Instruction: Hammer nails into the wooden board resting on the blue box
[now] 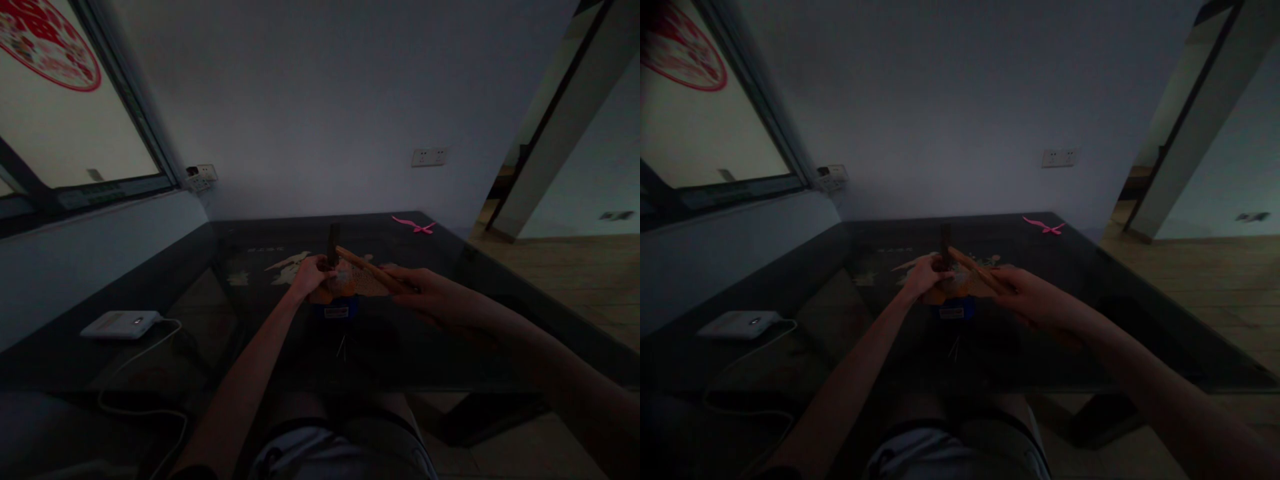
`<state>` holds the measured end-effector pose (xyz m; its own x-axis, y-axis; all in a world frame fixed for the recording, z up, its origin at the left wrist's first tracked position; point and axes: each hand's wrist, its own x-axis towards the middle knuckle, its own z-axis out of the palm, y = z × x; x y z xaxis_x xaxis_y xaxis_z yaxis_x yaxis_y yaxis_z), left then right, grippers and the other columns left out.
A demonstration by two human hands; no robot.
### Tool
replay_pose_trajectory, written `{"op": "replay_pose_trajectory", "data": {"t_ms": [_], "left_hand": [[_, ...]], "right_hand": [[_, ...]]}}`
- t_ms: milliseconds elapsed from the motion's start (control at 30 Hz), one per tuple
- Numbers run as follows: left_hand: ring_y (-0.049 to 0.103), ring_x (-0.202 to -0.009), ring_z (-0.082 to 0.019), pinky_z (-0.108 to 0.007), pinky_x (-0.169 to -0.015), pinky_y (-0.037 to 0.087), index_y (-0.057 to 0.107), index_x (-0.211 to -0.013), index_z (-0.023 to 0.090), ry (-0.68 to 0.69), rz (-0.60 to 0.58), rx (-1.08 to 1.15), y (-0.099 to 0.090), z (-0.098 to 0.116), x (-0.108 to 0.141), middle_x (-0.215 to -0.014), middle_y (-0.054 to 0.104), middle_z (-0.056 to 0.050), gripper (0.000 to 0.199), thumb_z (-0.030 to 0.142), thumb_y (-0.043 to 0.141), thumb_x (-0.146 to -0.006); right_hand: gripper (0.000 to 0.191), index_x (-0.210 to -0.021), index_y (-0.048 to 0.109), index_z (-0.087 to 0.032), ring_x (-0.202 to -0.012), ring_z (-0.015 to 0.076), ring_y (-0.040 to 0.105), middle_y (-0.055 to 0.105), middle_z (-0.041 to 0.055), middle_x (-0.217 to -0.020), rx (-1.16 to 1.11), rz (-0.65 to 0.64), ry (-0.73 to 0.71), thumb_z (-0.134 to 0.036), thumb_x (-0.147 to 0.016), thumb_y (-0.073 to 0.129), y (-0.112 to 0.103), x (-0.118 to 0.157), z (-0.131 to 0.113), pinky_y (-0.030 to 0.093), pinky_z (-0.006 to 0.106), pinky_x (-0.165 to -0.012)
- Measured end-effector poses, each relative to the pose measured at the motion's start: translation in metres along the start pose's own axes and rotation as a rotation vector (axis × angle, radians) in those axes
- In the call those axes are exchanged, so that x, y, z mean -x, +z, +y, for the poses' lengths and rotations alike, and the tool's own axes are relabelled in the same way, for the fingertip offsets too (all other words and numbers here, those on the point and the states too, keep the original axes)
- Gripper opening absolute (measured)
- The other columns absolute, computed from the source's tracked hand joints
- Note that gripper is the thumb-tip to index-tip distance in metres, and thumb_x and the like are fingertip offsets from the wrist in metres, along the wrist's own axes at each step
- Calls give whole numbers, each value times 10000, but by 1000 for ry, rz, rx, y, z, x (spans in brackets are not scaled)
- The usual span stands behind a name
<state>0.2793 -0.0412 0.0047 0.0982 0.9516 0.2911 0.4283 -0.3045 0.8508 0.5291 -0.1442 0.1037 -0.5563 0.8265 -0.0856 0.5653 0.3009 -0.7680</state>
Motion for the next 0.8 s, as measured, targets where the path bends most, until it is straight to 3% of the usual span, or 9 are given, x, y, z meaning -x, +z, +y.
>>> {"op": "replay_pose_trajectory", "data": {"t_ms": [367, 533, 800], "left_hand": [[631, -683, -157, -263, -647, 480, 640, -817, 125, -27, 22, 35, 3, -6, 0, -750, 688, -40, 234, 129, 735, -603], [625, -643, -143, -242, -613, 461, 629, -784, 129, -24, 15, 31, 4, -5, 0, -676, 668, -22, 196, 167, 725, -619], [631, -685, -157, -255, -638, 471, 642, -818, 127, 16, 27, -59, 2, -10, 0, -734, 678, -43, 240, 197, 735, -608]], "right_hand": [[457, -1255, 471, -141, -354, 36, 392, 429, -71, -578, 20, -55, 1, -273, -818, 503, -1, -4, -6, 339, 136, -304], [457, -1254, 490, -163, -352, 46, 402, 424, -76, -537, 13, 10, -24, -301, -819, 512, -3, -2, -3, 333, 135, -301], [461, -1239, 495, -138, -341, 45, 394, 423, -79, -539, -19, -9, 9, -266, -797, 512, 0, -4, 1, 337, 143, -304]]}}
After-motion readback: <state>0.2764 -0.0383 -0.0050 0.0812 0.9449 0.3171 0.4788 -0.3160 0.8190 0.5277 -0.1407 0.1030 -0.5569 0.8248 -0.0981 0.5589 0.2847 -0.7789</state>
